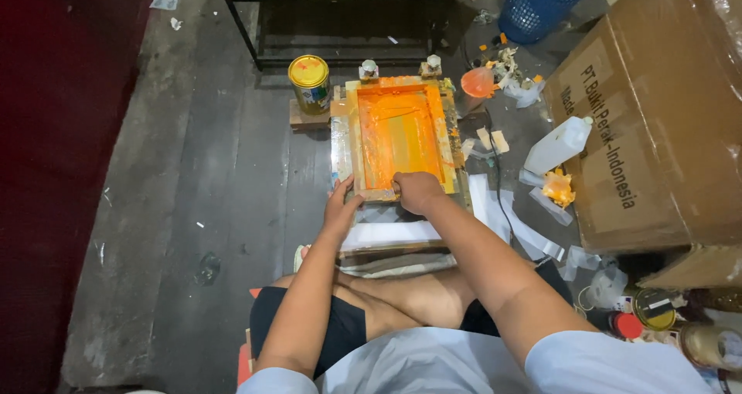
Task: The person sits cross-legged on the floor and uses a squeegee to spread orange ink across a screen printing frame. They repeatedly pull white strips of material through the inked screen, applying the orange color to the strips.
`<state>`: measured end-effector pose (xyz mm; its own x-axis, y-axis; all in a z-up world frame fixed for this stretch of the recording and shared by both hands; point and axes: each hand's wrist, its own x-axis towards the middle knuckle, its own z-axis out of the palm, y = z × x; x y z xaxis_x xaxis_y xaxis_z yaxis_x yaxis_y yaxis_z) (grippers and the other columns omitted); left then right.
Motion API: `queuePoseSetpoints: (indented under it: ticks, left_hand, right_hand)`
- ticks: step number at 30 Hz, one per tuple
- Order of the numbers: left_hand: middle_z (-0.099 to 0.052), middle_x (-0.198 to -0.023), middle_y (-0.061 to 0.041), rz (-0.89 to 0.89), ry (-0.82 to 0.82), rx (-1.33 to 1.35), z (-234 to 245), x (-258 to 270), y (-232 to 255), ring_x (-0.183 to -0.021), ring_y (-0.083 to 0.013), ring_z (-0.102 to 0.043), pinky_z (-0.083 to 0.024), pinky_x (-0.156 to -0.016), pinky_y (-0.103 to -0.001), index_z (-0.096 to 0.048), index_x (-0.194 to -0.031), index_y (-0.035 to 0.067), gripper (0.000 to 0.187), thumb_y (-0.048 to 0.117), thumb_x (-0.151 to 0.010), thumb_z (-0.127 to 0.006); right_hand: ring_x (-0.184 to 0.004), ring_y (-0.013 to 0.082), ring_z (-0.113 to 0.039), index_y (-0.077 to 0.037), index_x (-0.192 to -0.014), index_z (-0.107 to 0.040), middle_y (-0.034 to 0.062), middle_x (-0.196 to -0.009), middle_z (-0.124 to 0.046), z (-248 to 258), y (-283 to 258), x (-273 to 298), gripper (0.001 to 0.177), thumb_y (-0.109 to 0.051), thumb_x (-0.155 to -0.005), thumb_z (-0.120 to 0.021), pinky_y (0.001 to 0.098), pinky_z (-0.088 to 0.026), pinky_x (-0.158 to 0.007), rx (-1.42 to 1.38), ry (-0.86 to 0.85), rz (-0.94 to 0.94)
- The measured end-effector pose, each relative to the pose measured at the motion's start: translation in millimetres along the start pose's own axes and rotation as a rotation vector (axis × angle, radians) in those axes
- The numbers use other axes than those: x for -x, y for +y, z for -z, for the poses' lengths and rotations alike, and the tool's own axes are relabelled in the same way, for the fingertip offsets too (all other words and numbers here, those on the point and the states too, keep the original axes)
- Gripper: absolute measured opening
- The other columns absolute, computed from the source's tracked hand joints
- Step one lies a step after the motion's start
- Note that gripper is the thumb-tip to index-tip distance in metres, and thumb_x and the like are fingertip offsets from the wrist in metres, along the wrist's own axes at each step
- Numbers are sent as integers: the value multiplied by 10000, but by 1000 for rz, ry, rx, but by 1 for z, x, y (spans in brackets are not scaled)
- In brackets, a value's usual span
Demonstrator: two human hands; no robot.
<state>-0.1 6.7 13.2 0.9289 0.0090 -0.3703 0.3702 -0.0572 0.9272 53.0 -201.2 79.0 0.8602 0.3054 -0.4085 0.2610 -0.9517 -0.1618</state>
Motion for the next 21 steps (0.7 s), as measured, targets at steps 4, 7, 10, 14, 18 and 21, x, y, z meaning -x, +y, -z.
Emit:
queuePoseSetpoints:
  ticks: [4,7,10,14,18,21]
  left_hand:
    - [-314,-1661,-201,-43,20,9,-1,1,-4,-1596,-319,22,31,-1292,-433,-456,-1567,145,713,316,-923,-710]
    - [-185,-1711,-167,-24,16,6,-3,-7,-11,-1586,-341,68,7,-1298,-446,-478,-1563,207,712,356,-914,-730]
    - [-158,-1714,-171,-21,8,23,0,-4,-8,-1578,-351,94,4,-1294,-457,-487,-1561,224,722,369,-906,-755]
    - [-157,-1715,-172,4,13,-19,-2,2,-1,-1580,-373,63,-15,-1295,-482,-474,-1564,225,713,368,-915,-731]
    - [-137,-1722,-164,31,10,-35,-1,0,5,-1577,-396,66,-55,-1289,-504,-465,-1573,230,695,332,-931,-710]
    - [-140,-1724,-145,34,15,-83,-2,-8,6,-1581,-385,63,-62,-1294,-502,-469,-1565,253,693,330,-924,-718]
  right_hand:
    - [-1165,336,-690,-158,-1274,-655,106,-1145,-745,-2,-2,1,372,-85,-918,-574,483,-520,-1036,-19,-18,4]
    - [-1139,338,-697,-155,-1201,-672,104,-1118,-747,-1,-1,0,312,-82,-909,-590,480,-527,-1025,-22,-5,-5]
    - [-1171,330,-685,-157,-1261,-657,97,-1155,-744,2,-6,5,366,-82,-913,-573,487,-508,-1049,-12,-22,-23]
    - [-1141,332,-695,-152,-1196,-677,93,-1105,-746,-6,-2,0,306,-101,-909,-583,483,-522,-1017,-17,15,-18]
    - [-1101,344,-708,-128,-1150,-701,114,-1063,-750,-12,-1,-4,258,-134,-908,-613,493,-536,-985,-26,41,-25]
    - [-1108,373,-704,-117,-1133,-706,133,-1080,-753,-3,1,-7,245,-165,-909,-619,504,-538,-987,-43,5,-2]
